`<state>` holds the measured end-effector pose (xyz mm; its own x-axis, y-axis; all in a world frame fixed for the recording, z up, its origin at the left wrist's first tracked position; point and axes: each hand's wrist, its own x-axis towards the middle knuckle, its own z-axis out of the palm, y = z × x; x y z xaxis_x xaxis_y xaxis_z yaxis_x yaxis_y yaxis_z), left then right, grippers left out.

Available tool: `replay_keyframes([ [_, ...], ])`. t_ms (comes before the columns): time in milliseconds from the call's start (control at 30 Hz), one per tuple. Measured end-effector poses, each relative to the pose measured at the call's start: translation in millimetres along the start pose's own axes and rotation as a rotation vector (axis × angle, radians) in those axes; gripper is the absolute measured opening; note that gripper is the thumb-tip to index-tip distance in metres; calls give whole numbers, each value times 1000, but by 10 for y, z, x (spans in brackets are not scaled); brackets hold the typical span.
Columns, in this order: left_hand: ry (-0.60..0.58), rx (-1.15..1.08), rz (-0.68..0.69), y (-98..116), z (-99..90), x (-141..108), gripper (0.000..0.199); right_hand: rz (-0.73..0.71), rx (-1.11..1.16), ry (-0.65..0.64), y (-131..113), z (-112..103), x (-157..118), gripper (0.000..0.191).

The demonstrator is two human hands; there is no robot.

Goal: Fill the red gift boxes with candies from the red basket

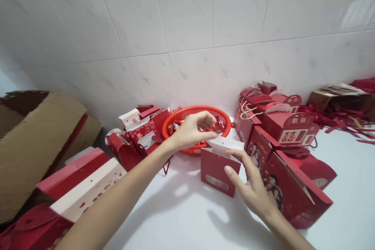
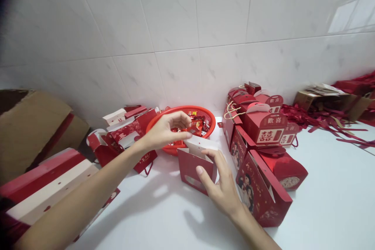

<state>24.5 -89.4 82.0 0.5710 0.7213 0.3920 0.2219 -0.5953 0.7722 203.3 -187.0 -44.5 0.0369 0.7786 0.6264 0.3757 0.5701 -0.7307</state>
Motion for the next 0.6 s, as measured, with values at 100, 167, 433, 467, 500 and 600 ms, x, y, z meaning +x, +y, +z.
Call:
replay_keyframes([
  [100, -191, 84, 67, 111, 140, -102, 8, -1, -17, 12, 10, 26, -7, 27],
  [167, -266, 182, 115, 119, 171, -148, 5, -11, -21, 15, 14, 39, -3, 28],
  [433, -182, 362, 145, 88, 58, -294, 21, -25, -7, 0, -8, 34, 6, 26],
  [467, -150, 358, 114, 58, 50, -321, 30, -22, -8, 2, -7, 32, 6, 25],
  [500, -124, 336, 73, 17, 47, -351, 40, -20, -6, 4, -5, 32, 6, 25],
  [600, -127, 142, -91, -165, 77, -449, 62, -8, 11, 1, 7, 35, 5, 23],
])
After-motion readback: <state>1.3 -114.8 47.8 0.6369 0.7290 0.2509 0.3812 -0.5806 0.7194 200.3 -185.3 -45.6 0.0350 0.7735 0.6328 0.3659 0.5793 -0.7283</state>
